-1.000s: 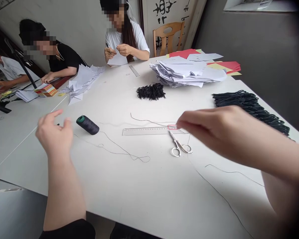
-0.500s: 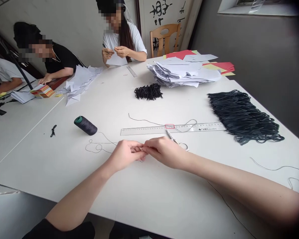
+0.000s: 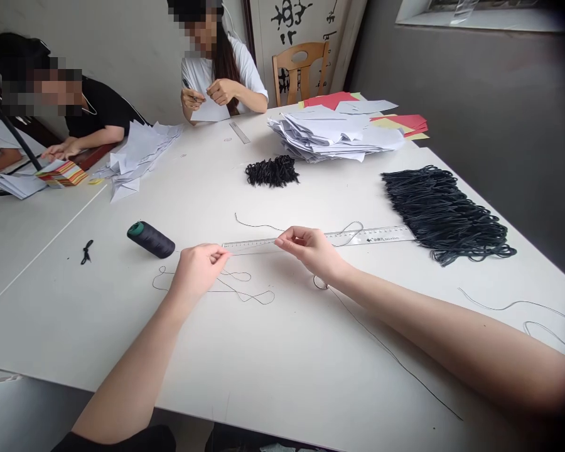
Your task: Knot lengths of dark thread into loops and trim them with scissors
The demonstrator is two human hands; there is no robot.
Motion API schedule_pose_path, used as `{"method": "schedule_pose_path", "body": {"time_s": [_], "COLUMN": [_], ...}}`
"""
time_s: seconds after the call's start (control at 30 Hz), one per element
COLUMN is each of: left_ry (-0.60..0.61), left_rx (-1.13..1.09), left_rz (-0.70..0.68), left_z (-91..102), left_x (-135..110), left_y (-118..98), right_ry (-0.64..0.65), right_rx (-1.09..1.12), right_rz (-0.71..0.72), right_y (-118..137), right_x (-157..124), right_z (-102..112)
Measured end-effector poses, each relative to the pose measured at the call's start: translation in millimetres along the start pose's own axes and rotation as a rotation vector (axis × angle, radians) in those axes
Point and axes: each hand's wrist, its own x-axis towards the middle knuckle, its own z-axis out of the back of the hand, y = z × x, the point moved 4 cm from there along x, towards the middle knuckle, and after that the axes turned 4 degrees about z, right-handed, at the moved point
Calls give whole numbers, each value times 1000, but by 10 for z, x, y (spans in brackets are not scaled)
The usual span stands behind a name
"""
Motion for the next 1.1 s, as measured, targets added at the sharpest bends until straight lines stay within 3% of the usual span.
{"method": "schedule_pose_path", "body": {"time_s": [0.07,0.23,0.3,0.37,0.5,0.53,0.6,0.77,0.83,0.97,1.03,1.1], "left_ry": [-115,-399,-415,-250,385,464,505,458,338,-39,-114,-121], "left_rx": [89,232,145,-38,-316,-336,-339,-267,-171,374,657,781], "left_rz": [12,190,162,115,134,134,144,200,160,96,176,239], "left_z": [85,411,462,371,-105,-199,-321,-355,-249,81,199,255], "left_x": [58,109,80,22,-237,-297,-356,-287,-227,-120,-72,-31], "left_y": [80,210,132,-7,-305,-348,-361,-197,-162,-133,-84,-40], "right_ry": [-40,-122,-107,-48,187,243,304,286,270,267,268,267], "right_rx": [50,139,115,39,-123,-136,-137,-156,-141,-127,-144,-164], "right_rz": [39,108,110,106,84,75,59,49,54,36,39,62], "right_y": [15,23,20,22,43,49,62,66,63,56,58,64], "right_x": [-6,-40,-54,-73,-151,-175,-211,-212,-200,-195,-198,-201], "right_z": [1,-8,-29,-72,-233,-274,-327,-316,-293,-282,-288,-296]}}
